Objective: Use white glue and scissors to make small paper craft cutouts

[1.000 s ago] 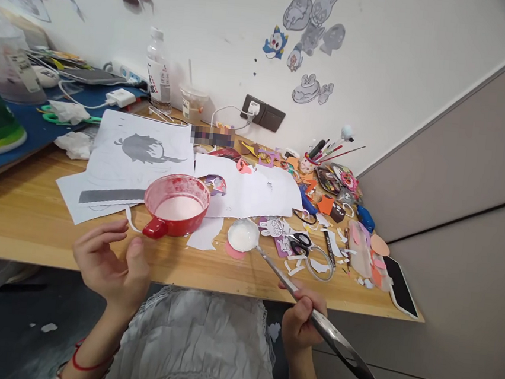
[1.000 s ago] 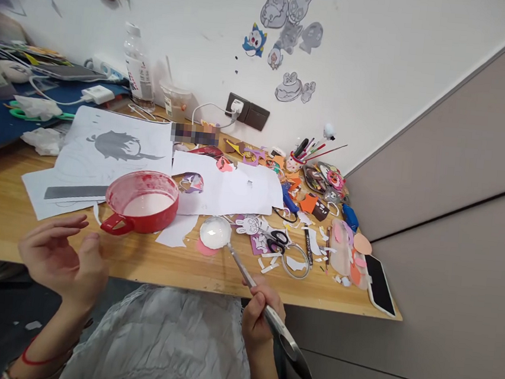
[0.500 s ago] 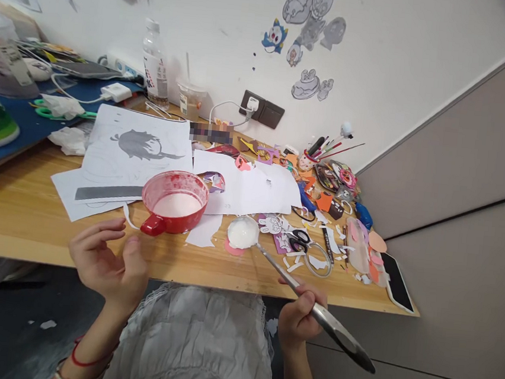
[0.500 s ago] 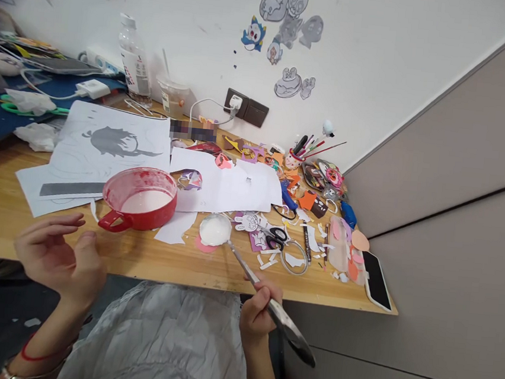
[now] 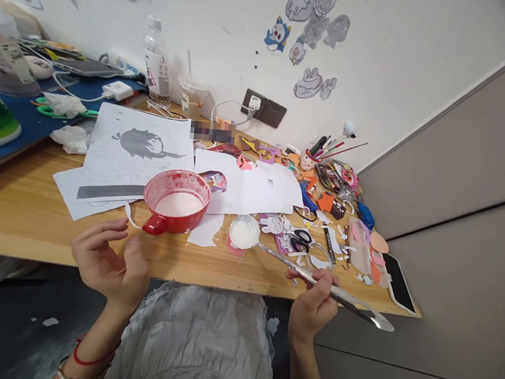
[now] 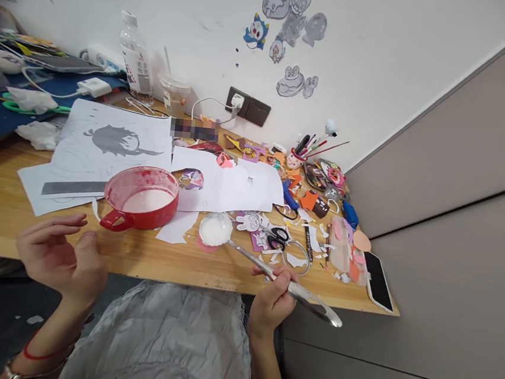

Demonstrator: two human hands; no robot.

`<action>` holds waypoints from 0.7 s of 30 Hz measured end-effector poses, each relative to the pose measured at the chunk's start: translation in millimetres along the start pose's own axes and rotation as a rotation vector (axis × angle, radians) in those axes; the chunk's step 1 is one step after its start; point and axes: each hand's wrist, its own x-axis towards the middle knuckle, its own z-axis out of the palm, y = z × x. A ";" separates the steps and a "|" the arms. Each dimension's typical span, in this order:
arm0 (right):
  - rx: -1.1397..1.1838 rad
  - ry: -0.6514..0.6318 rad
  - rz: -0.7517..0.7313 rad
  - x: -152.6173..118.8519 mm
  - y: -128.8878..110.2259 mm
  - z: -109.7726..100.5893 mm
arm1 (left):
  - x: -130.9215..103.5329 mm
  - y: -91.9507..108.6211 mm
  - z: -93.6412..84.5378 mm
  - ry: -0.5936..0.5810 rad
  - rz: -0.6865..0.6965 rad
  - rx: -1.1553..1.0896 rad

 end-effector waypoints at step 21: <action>-0.050 -0.029 -0.040 7.1 -9.1 11.4 | -1.8 -0.8 0.1 0.014 -0.054 0.007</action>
